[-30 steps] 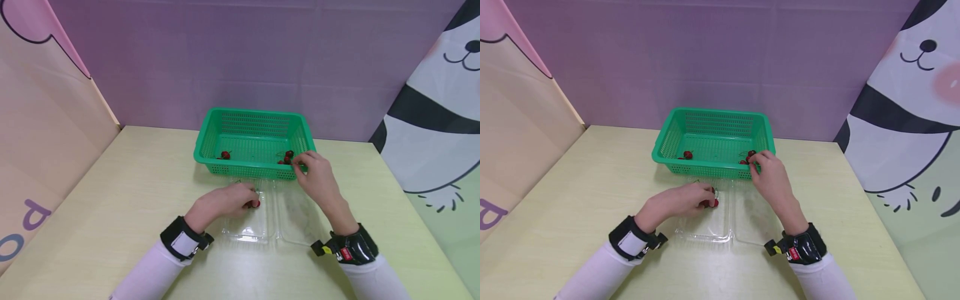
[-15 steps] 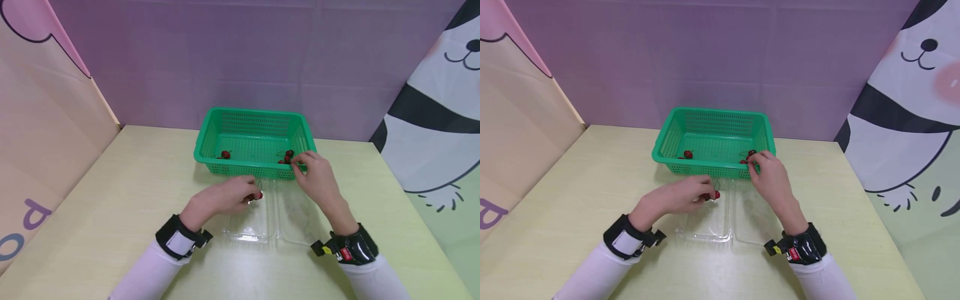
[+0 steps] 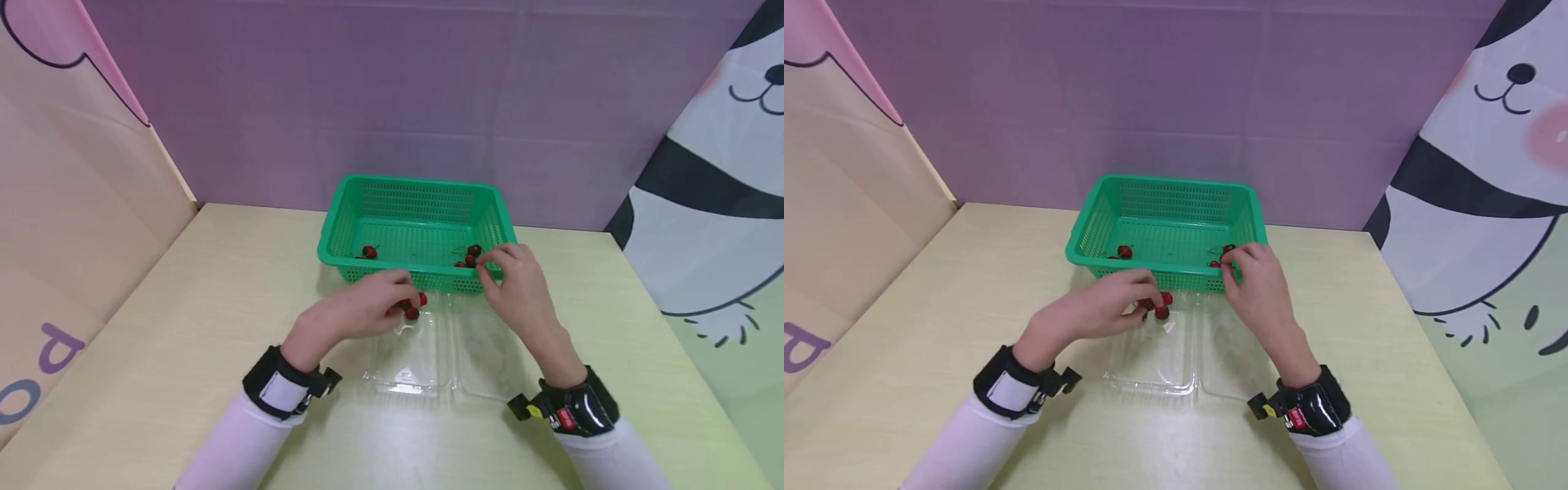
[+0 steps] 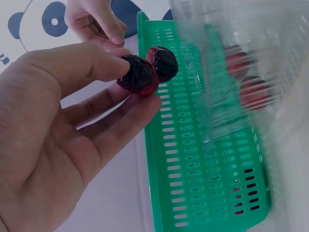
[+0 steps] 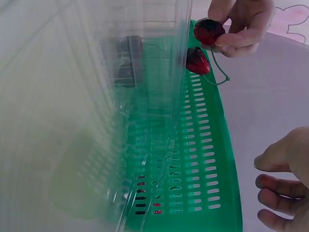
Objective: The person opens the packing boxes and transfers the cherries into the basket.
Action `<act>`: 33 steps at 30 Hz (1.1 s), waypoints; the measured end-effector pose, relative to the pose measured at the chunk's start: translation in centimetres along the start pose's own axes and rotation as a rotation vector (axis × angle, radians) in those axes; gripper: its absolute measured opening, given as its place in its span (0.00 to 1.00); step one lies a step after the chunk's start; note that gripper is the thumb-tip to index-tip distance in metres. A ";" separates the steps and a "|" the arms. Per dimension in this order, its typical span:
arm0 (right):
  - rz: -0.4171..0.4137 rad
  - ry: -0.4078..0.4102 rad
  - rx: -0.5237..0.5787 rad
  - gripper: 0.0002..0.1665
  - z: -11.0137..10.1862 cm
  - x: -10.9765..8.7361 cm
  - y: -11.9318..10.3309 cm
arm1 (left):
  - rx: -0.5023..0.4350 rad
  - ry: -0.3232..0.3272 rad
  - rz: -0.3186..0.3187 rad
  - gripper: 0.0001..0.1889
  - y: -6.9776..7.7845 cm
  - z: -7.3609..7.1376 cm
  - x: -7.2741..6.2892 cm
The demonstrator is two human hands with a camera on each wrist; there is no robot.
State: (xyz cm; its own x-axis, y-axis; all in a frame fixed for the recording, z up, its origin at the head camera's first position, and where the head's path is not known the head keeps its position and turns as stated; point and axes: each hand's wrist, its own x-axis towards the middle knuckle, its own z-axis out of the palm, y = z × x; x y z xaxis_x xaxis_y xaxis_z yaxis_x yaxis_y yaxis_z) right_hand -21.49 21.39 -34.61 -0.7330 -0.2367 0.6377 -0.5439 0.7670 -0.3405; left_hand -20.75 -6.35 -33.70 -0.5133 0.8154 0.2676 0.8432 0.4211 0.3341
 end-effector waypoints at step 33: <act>-0.174 -0.434 -0.048 0.09 1.6 -1.5 -4.4 | 0.031 0.241 0.011 0.10 -1.5 -1.7 -0.9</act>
State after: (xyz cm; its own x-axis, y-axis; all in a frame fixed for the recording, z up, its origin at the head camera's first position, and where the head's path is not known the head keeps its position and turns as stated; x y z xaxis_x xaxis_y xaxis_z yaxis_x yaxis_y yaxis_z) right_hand -18.60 17.40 -35.15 -0.7415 -0.5835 0.3312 -0.6615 0.7184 -0.2153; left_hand -21.87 -8.35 -32.95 -0.5243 0.7029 0.4806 0.8515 0.4277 0.3033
